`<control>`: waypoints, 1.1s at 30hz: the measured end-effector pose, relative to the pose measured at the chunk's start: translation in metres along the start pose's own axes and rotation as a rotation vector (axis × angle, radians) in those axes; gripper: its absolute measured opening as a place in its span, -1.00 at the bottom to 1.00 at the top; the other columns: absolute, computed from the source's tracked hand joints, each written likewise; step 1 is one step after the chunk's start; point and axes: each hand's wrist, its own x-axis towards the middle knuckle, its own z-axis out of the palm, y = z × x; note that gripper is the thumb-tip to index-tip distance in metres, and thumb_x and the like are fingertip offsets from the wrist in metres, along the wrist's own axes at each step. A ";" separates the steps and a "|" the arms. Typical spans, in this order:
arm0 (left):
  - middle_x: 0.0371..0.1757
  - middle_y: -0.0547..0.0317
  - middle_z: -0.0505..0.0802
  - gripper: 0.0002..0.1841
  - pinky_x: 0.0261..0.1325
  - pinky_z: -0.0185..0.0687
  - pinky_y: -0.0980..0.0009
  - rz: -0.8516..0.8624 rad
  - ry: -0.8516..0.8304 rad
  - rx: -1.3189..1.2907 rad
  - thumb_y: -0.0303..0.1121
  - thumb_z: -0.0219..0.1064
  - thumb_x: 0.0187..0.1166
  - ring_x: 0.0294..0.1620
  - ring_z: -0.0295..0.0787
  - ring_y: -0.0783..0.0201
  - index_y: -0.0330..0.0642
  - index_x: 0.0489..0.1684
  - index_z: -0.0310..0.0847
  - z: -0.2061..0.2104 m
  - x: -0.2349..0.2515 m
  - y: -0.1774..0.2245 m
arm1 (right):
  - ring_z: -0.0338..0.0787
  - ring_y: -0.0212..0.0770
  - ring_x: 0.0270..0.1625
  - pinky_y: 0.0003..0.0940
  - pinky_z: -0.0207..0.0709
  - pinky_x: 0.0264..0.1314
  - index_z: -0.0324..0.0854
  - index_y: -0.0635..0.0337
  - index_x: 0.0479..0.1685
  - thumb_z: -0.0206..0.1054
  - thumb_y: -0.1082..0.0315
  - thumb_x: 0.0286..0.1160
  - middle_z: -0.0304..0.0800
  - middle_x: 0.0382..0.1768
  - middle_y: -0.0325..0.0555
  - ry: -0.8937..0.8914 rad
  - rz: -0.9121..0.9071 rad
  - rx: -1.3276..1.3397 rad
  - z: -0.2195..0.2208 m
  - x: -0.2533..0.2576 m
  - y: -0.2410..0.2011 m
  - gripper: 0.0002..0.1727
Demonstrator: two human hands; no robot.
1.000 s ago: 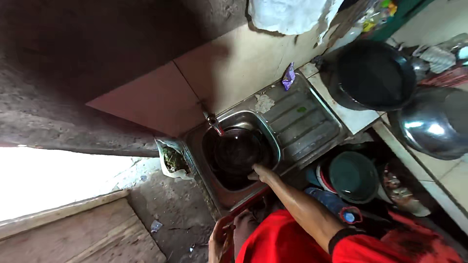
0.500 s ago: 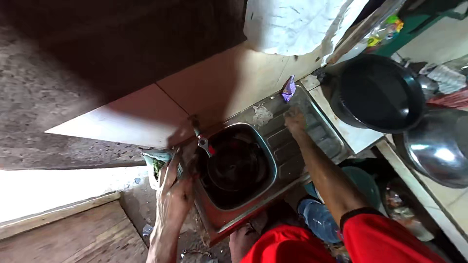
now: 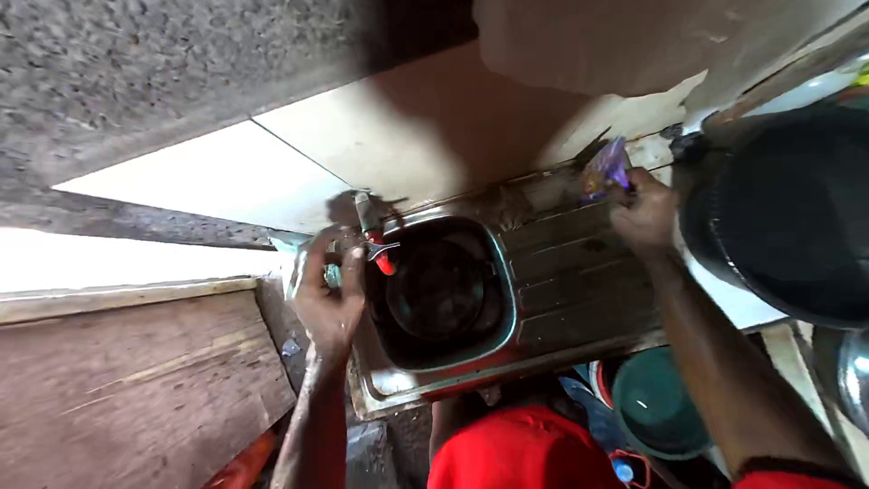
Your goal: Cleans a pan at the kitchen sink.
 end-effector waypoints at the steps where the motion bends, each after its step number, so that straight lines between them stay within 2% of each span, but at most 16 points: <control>1: 0.25 -0.03 0.78 -0.62 0.11 0.76 0.22 -0.005 0.107 -0.124 -0.31 0.25 0.72 -0.01 0.79 0.25 -0.26 0.44 0.55 0.004 -0.015 -0.002 | 0.88 0.19 -0.07 0.27 0.72 0.04 0.68 0.24 0.17 0.25 0.13 0.73 0.85 -0.06 0.24 -0.053 -0.066 0.022 -0.020 -0.014 -0.004 -0.64; 2: 0.25 -0.05 0.76 -0.65 0.21 0.74 0.25 0.001 0.184 -0.218 -0.39 0.20 0.74 0.08 0.77 0.26 -0.37 0.39 0.50 0.012 -0.031 0.000 | 0.87 0.13 -0.18 0.23 0.72 -0.08 0.67 0.21 0.14 0.26 0.12 0.75 0.83 -0.13 0.21 -0.101 -0.129 0.028 -0.038 -0.030 -0.008 -0.67; 4: 0.25 -0.13 0.76 -0.66 0.34 0.69 0.26 -0.090 0.131 -0.317 -0.40 0.22 0.69 0.22 0.75 0.23 -0.50 0.29 0.52 0.038 -0.067 0.021 | 0.80 0.00 -0.33 0.11 0.69 -0.25 0.70 0.23 0.07 0.29 0.16 0.70 0.81 -0.25 0.13 -0.152 -0.240 0.049 -0.069 -0.054 -0.026 -0.70; 5: 0.26 -0.16 0.77 -0.63 0.35 0.70 0.25 -0.170 0.017 -0.366 -0.37 0.27 0.65 0.25 0.75 0.19 -0.50 0.28 0.57 0.056 -0.082 0.039 | 0.75 -0.12 -0.37 -0.02 0.65 -0.30 0.71 0.22 0.04 0.28 0.15 0.66 0.78 -0.29 0.04 -0.174 -0.277 0.071 -0.082 -0.064 -0.036 -0.69; 6: 0.33 -0.16 0.75 -0.56 0.37 0.71 0.24 -0.255 -0.149 -0.475 -0.33 0.30 0.63 0.29 0.75 0.17 -0.46 0.38 0.54 0.075 -0.094 0.058 | 0.72 -0.27 -0.37 -0.17 0.65 -0.30 0.72 0.19 0.01 0.26 0.12 0.63 0.78 -0.31 -0.07 -0.197 -0.295 0.100 -0.094 -0.074 -0.045 -0.69; 8: 0.57 -0.10 0.59 -0.40 0.47 0.66 0.18 -0.414 -0.482 -0.910 -0.24 0.19 0.72 0.48 0.63 0.13 -0.34 0.71 0.23 0.117 -0.105 0.090 | 0.70 -0.54 -0.32 -0.50 0.66 -0.24 0.72 0.13 0.02 0.28 0.11 0.64 0.78 -0.27 -0.27 -0.252 -0.277 0.214 -0.107 -0.091 -0.061 -0.71; 10: 0.66 -0.01 0.52 -0.34 0.51 0.61 0.04 -0.506 -0.677 -1.425 -0.05 0.04 0.82 0.55 0.56 0.10 -0.20 0.83 0.05 0.157 -0.112 0.115 | 0.69 -0.62 -0.32 -0.63 0.64 -0.24 0.73 0.13 0.03 0.32 0.19 0.62 0.79 -0.28 -0.34 -0.272 -0.224 0.312 -0.107 -0.097 -0.076 -0.76; 11: 0.54 -0.02 0.63 -0.33 0.44 0.66 0.02 -0.565 -0.705 -1.640 0.03 0.05 0.81 0.44 0.65 0.10 -0.20 0.78 0.13 0.170 -0.114 0.129 | 0.72 -0.60 -0.31 -0.63 0.66 -0.23 0.74 0.11 0.02 0.33 0.24 0.60 0.80 -0.29 -0.36 -0.275 -0.184 0.326 -0.103 -0.096 -0.081 -0.80; 12: 0.34 -0.04 0.74 -0.41 0.29 0.74 0.03 -0.659 -0.705 -1.791 0.00 0.08 0.81 0.26 0.76 0.09 -0.22 0.65 0.25 0.176 -0.113 0.142 | 0.75 -0.56 -0.30 -0.59 0.69 -0.22 0.74 0.09 0.02 0.34 0.29 0.58 0.81 -0.30 -0.34 -0.277 -0.136 0.320 -0.098 -0.093 -0.086 -0.82; 14: 0.07 -0.15 0.83 -0.64 0.11 0.84 -0.03 -0.900 -0.669 -1.863 -0.24 0.01 0.84 0.03 0.87 -0.01 -0.31 0.40 0.40 0.180 -0.107 0.160 | 0.83 -0.41 -0.23 -0.39 0.76 -0.15 0.73 0.06 0.07 0.36 0.33 0.60 0.86 -0.25 -0.26 -0.283 -0.016 0.274 -0.086 -0.081 -0.092 -0.83; 17: 0.02 -0.23 0.82 -0.66 0.06 0.86 -0.03 -1.167 -0.550 -1.798 -0.26 -0.05 0.90 -0.02 0.88 -0.07 -0.36 0.34 0.41 0.193 -0.098 0.173 | 0.88 -0.24 -0.19 -0.13 0.82 -0.10 0.72 0.06 0.12 0.43 0.26 0.60 0.89 -0.16 -0.15 -0.303 0.069 0.159 -0.056 -0.052 -0.097 -0.79; 20: 0.04 -0.24 0.81 -0.58 0.00 0.88 -0.01 -1.277 -0.463 -1.769 -0.16 -0.03 0.90 -0.03 0.88 -0.07 -0.35 0.41 0.38 0.214 -0.086 0.175 | 0.88 -0.07 -0.11 0.11 0.75 0.07 0.72 0.15 0.10 0.49 0.17 0.57 0.89 -0.15 -0.01 -0.365 0.100 0.010 -0.019 -0.019 -0.096 -0.70; 23: -0.04 -0.21 0.83 -0.55 -0.16 0.88 0.11 -1.437 -0.445 -1.728 -0.08 0.06 0.86 -0.17 0.88 -0.01 -0.35 0.33 0.44 0.229 -0.072 0.173 | 0.85 0.13 -0.15 0.32 0.68 -0.05 0.74 0.17 0.08 0.49 0.14 0.54 0.87 -0.18 0.11 -0.403 0.094 -0.113 0.009 0.004 -0.094 -0.68; 26: -0.13 -0.18 0.83 -0.59 -0.25 0.85 0.20 -1.479 -0.409 -1.760 -0.12 0.07 0.85 -0.27 0.86 0.06 -0.36 0.22 0.50 0.239 -0.065 0.172 | 0.83 0.18 -0.20 0.38 0.64 -0.12 0.76 0.15 0.00 0.45 0.11 0.56 0.85 -0.22 0.12 -0.393 0.061 -0.177 0.026 0.013 -0.093 -0.71; 29: -0.14 -0.17 0.82 -0.62 -0.24 0.86 0.18 -1.459 -0.383 -1.764 -0.13 0.09 0.85 -0.26 0.87 0.04 -0.35 0.17 0.51 0.248 -0.059 0.170 | 0.86 0.11 -0.17 0.36 0.65 -0.06 0.77 0.12 -0.03 0.49 0.12 0.52 0.88 -0.23 0.05 -0.336 0.057 -0.175 0.038 0.021 -0.090 -0.73; 33: -0.11 -0.18 0.83 -0.60 -0.20 0.87 0.17 -1.456 -0.405 -1.742 -0.10 0.09 0.85 -0.24 0.88 0.04 -0.35 0.21 0.48 0.251 -0.052 0.168 | 0.81 0.13 -0.25 0.31 0.63 -0.18 0.73 0.12 -0.01 0.46 0.09 0.57 0.83 -0.25 0.08 -0.323 0.042 -0.132 0.033 0.015 -0.091 -0.71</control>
